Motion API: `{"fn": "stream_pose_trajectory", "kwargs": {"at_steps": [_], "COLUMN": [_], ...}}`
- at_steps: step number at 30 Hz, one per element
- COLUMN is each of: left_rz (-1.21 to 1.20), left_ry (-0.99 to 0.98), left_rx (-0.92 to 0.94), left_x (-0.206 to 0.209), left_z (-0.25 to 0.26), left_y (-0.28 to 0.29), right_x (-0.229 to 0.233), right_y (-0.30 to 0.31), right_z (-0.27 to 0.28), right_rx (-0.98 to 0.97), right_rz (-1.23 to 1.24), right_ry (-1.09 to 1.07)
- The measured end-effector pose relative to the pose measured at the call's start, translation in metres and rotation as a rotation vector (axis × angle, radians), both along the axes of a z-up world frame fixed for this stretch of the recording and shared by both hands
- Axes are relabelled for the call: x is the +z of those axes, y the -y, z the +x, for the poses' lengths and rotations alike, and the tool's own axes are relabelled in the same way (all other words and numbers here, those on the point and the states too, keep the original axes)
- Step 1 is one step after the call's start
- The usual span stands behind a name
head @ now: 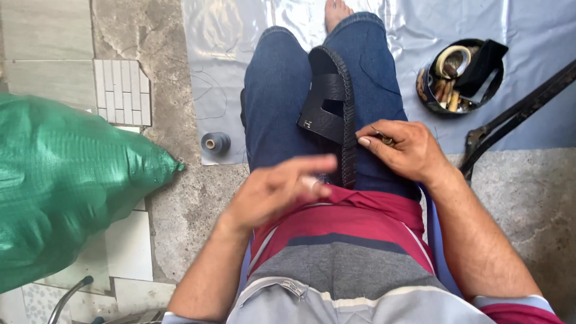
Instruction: Hand-stitching the upper part of a black sandal to its sole using a needle and thread.
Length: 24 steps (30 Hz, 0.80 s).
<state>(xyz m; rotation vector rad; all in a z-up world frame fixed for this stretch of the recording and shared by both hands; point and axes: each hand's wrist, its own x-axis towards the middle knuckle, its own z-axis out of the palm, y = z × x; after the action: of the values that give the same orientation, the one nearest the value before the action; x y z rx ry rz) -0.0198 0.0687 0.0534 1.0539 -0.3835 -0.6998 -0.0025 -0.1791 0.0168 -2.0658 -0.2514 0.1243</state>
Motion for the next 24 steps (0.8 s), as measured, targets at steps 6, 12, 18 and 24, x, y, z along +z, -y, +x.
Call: {"fn": "stream_pose_trajectory", "kwargs": {"at_steps": [6,12,18,24], "left_rz": [0.682,0.641,0.733,0.687], "left_ry": [0.156,0.098,0.139,-0.189], "left_rx": [0.247,0.304,0.218,0.219], "left_x": [-0.052,-0.088,-0.067,-0.008], "left_z": [0.001,0.004,0.008,0.002], "left_y": [0.035,0.046,0.037,-0.019], "right_x": [0.002,-0.009,-0.008,0.021], "right_y": [0.004,0.009,0.008,0.031], "right_z": [0.000,-0.002,-0.005,-0.005], "right_rx": [0.033,0.028,0.033,0.109], "right_rz": [0.013,0.041,-0.023,-0.104], "right_ry": [-0.071,-0.093,0.028,-0.100]}}
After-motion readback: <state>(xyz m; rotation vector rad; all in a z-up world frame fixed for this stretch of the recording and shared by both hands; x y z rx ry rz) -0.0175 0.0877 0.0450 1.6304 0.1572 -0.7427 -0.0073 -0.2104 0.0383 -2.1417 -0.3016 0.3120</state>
